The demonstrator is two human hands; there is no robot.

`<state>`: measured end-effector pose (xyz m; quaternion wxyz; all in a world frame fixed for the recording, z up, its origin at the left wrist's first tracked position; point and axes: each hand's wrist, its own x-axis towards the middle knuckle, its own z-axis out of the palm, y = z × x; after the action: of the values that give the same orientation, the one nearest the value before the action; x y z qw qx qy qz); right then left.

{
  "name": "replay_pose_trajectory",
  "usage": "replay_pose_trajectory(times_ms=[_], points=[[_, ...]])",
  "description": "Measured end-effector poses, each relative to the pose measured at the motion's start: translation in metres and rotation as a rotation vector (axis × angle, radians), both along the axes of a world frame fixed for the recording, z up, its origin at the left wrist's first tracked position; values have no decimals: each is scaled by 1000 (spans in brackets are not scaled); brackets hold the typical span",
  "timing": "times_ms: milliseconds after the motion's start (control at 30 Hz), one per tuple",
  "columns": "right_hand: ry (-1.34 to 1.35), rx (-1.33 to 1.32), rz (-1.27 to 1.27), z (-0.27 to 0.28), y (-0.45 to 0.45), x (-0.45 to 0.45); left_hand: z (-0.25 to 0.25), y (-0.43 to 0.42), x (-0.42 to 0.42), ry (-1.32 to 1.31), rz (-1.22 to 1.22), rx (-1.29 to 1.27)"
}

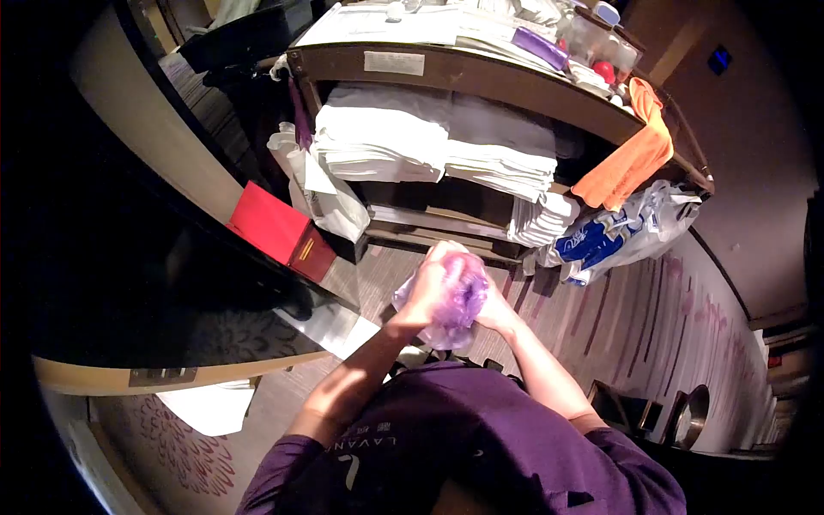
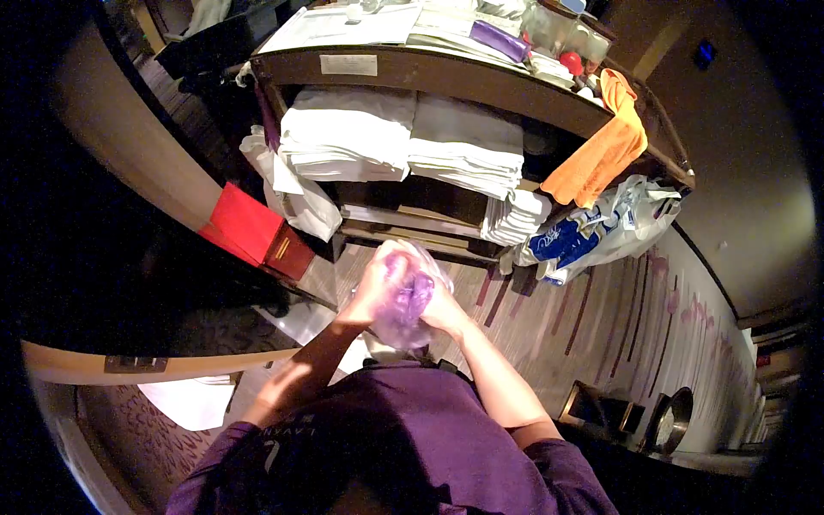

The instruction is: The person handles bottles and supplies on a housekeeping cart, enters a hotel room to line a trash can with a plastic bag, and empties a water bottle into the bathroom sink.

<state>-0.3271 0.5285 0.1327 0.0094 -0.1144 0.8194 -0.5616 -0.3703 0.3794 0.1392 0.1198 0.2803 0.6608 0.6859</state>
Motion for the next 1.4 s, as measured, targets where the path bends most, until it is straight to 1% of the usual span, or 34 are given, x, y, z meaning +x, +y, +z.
replay_pose_trajectory(times_ms=[33, 67, 100, 133, 167, 233, 267, 300, 367, 400, 433, 467, 500, 567, 600, 633, 667, 700, 733, 767, 833, 867, 900, 967, 1000, 1033, 1100, 1133, 1167, 1233, 1267, 1367, 1400], points=[[-104, -139, -108, -15, 1, 0, 29, 9, 5, 174, 129, -413], [-161, -180, -124, -15, 2, 0, 39, 10, 11, 363, 70, -505], [-217, -223, -136, -14, 2, -2, 49, 12, 17, 457, 119, -555], [-85, -102, -83, -16, 5, -4, 57, 7, 16, 564, 98, -583], [-81, -168, -133, -19, 3, -5, 61, -1, 15, 667, 72, -613], [-83, -295, -241, -5, -5, 0, 50, -16, -3, 686, -43, -480], [-232, -262, -237, 7, -4, -6, 42, -29, -12, 683, 10, -437], [-23, -324, -162, -4, -1, -16, 40, -39, -16, 552, 55, -461], [-99, -284, -170, 18, -8, -17, 28, -48, -17, 520, -21, -765], [-6, -370, -51, 18, -17, -23, 15, -44, -14, 505, -34, -620], [24, -105, -5, 35, -31, -23, -4, -36, -10, 490, -47, -476], [160, 105, 63, 53, -46, -20, -28, -28, -15, 481, -72, -141], [295, 317, 126, 64, -55, -18, -25, -23, -13, 380, -42, -127], [305, 335, 171, 60, -59, -19, -19, -9, -10, 175, 6, -95], [388, 342, 102, 66, -55, -16, -16, -3, -7, 69, 26, -78], [467, 289, 52, 61, -48, -19, -14, 3, -3, -41, 48, -62], [467, 376, 5, 71, -37, -22, -13, 6, 1, -154, 71, -49], [467, 460, -42, 83, -25, -23, -29, 8, -8, -106, 110, -123], [458, 472, -127, 89, -10, -25, -36, 10, -16, -61, 148, -199], [451, 483, -212, 92, 4, -26, -43, 13, -22, 102, 271, -167], [259, 82, -302, 75, 28, -25, -36, 9, -36, 299, 201, -368], [162, 75, -337, 67, 38, -24, -35, 8, -39, 386, 153, -405], [149, 79, -398, 56, 44, -22, -33, 8, -40, 421, 152, -437], [-53, -121, -514, 42, 52, -13, -26, 5, -40, 498, 162, -501], [-7, -121, -502, 35, 53, -9, -27, 2, -43, 506, 139, -549], [24, -57, -555, 28, 50, -5, -28, -2, -46, 521, 148, -587], [21, -75, -619, 20, 43, 0, -28, -8, -50, 544, 161, -661], [24, -66, -650, 7, 44, -2, -25, -10, -55, 457, 134, -607], [-30, -87, -658, 1, 45, 0, -22, -12, -57, 374, 123, -559], [-141, -125, -665, 0, 40, 0, -29, -20, -69, 380, 3, -760], [-186, -146, -657, -9, 42, -2, -55, -25, -84, 324, -102, -683], [-326, -508, -613, -50, 30, 2, -65, -25, -90, 50, 11, -720], [-571, -660, -630, -50, 18, 9, -65, -22, -86, -319, 41, -505]])
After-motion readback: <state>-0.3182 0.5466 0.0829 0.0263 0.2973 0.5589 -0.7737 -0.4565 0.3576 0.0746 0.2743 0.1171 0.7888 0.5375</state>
